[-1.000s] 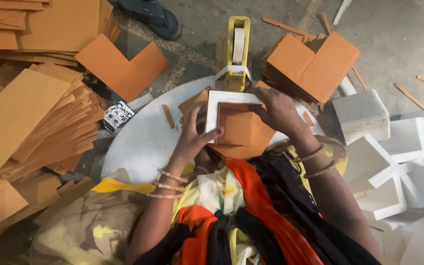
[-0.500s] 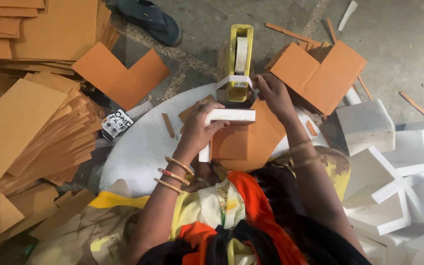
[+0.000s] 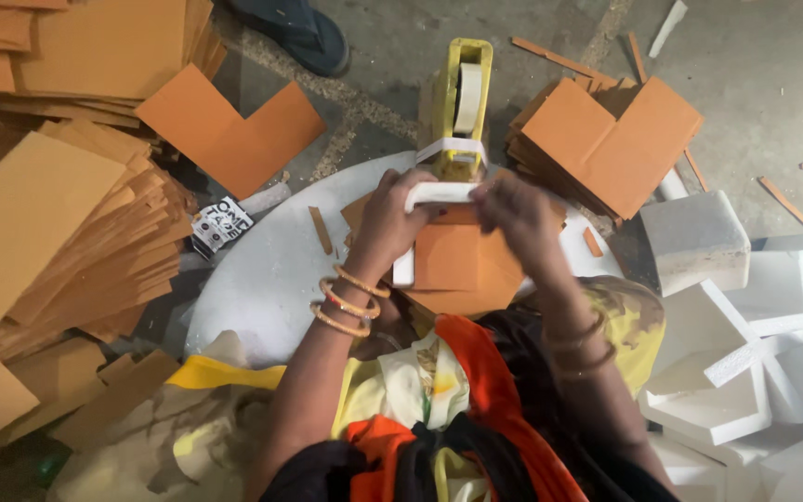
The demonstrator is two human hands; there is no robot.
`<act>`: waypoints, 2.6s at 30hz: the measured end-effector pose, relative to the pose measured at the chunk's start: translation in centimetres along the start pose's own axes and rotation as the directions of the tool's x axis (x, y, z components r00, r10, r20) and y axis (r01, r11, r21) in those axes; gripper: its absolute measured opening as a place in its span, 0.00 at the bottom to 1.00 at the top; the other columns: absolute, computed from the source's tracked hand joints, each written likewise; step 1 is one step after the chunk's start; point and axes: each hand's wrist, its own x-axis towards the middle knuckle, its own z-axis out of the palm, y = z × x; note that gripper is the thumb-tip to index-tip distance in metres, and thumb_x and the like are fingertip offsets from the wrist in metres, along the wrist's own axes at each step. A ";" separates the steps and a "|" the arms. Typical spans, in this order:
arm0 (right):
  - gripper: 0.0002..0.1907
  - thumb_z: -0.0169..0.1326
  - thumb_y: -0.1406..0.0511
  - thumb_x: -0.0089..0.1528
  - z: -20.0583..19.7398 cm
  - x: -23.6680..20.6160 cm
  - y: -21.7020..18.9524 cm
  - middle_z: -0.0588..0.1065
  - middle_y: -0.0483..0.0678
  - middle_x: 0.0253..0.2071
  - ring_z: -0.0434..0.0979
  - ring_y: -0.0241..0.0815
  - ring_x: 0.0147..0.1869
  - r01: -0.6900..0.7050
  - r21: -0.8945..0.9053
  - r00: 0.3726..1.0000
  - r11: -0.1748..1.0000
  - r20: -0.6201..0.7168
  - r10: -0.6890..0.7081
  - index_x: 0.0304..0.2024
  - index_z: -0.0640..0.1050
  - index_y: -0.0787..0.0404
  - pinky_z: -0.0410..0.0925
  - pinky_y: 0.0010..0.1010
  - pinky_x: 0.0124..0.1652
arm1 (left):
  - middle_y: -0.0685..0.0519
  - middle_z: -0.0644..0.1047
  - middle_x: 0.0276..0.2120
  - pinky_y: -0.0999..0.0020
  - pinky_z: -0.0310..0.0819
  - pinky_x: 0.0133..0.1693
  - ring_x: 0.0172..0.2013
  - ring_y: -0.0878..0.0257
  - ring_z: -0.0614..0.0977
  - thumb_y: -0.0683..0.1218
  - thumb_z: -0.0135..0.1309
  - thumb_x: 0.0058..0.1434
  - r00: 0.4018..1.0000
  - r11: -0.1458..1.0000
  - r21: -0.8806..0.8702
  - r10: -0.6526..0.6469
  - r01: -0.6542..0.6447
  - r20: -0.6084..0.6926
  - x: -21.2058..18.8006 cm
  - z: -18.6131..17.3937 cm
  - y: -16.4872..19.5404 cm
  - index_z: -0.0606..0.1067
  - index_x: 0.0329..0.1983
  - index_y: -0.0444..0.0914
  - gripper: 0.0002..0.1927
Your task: The person folds flat orange cardboard pieces into box shapes and inserts white foam inserts into them. The person uses a tape dispenser to seal the cardboard flaps and stacks the finished boxes.
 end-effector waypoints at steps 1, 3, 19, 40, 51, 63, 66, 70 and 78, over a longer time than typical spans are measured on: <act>0.08 0.53 0.67 0.69 0.8 -1.4 0.8 0.76 0.45 0.33 0.75 0.33 0.34 -0.039 -0.019 0.999 0.999 0.002 0.039 0.44 0.76 0.69 0.70 0.25 0.36 | 0.45 0.76 0.42 0.55 0.76 0.46 0.44 0.46 0.81 0.50 0.66 0.57 1.000 1.000 0.000 -0.012 0.012 0.010 0.3 0.1 0.1 0.76 0.52 0.42 0.21; 0.08 0.54 0.67 0.68 2.0 -3.1 2.6 0.75 0.43 0.34 0.74 0.32 0.35 -0.094 0.095 0.994 0.991 -0.045 0.098 0.45 0.76 0.68 0.70 0.25 0.37 | 0.45 0.76 0.42 0.55 0.76 0.46 0.43 0.46 0.81 0.51 0.67 0.57 0.999 1.000 0.010 -0.028 0.028 0.029 0.8 0.3 0.2 0.76 0.51 0.43 0.21; 0.23 0.70 0.55 0.56 1.8 -0.3 8.5 0.76 0.49 0.24 0.74 0.35 0.25 -0.240 -0.342 0.907 0.909 -0.412 0.085 0.31 0.74 0.68 0.67 0.28 0.26 | 0.44 0.75 0.43 0.54 0.76 0.46 0.45 0.45 0.80 0.52 0.66 0.57 0.996 0.998 0.050 0.039 -0.043 0.075 0.9 -0.4 0.2 0.76 0.53 0.43 0.22; 0.40 0.56 0.68 0.63 -0.9 5.9 1.8 0.79 0.59 0.50 0.81 0.42 0.52 -0.236 0.067 0.971 0.970 0.047 0.233 0.74 0.56 0.70 0.73 0.29 0.52 | 0.48 0.73 0.45 0.55 0.76 0.47 0.46 0.48 0.80 0.47 0.67 0.54 0.994 0.995 0.099 0.016 -0.026 0.108 -1.3 -1.6 2.0 0.76 0.53 0.47 0.23; 0.45 0.58 0.74 0.56 -1.8 8.6 3.5 0.81 0.58 0.41 0.84 0.43 0.42 -0.250 -0.026 0.967 0.968 0.034 0.251 0.73 0.54 0.72 0.75 0.29 0.44 | 0.45 0.74 0.45 0.54 0.76 0.46 0.45 0.45 0.80 0.49 0.66 0.55 0.988 0.994 0.107 -0.021 0.005 0.153 0.6 -1.5 1.3 0.75 0.54 0.47 0.23; 0.45 0.58 0.76 0.58 -0.7 7.4 3.6 0.79 0.54 0.43 0.80 0.40 0.43 -0.211 -0.064 0.972 0.975 0.089 0.216 0.75 0.57 0.64 0.74 0.29 0.42 | 0.48 0.75 0.45 0.56 0.77 0.47 0.46 0.48 0.81 0.45 0.65 0.56 0.992 0.992 0.054 0.115 -0.118 0.059 -2.5 -1.9 1.8 0.76 0.53 0.45 0.20; 0.51 0.56 0.76 0.59 0.2 4.0 4.3 0.77 0.54 0.39 0.80 0.40 0.41 -0.247 0.035 0.966 0.968 0.085 0.244 0.78 0.46 0.57 0.75 0.29 0.40 | 0.48 0.75 0.47 0.58 0.77 0.48 0.47 0.49 0.81 0.41 0.64 0.55 0.979 0.978 0.042 0.205 -0.205 0.014 -6.1 -2.7 1.8 0.76 0.55 0.44 0.23; 0.50 0.56 0.78 0.62 1.3 0.4 4.8 0.74 0.53 0.44 0.81 0.39 0.46 -0.140 0.147 0.987 0.979 0.095 0.126 0.80 0.46 0.59 0.78 0.30 0.48 | 0.47 0.74 0.49 0.57 0.76 0.50 0.50 0.48 0.80 0.38 0.63 0.54 0.956 0.952 0.092 0.293 -0.293 0.012 -8.6 -2.8 1.5 0.75 0.57 0.43 0.26; 0.57 0.68 0.68 0.55 -0.1 -1.0 6.6 0.66 0.52 0.58 0.66 0.45 0.62 -0.040 -0.306 0.993 0.951 0.094 0.072 0.78 0.47 0.54 0.67 0.34 0.58 | 0.49 0.74 0.50 0.57 0.77 0.50 0.50 0.49 0.80 0.38 0.63 0.53 0.935 0.925 0.137 0.353 -0.355 0.041 -10.0 -2.1 1.3 0.74 0.57 0.44 0.27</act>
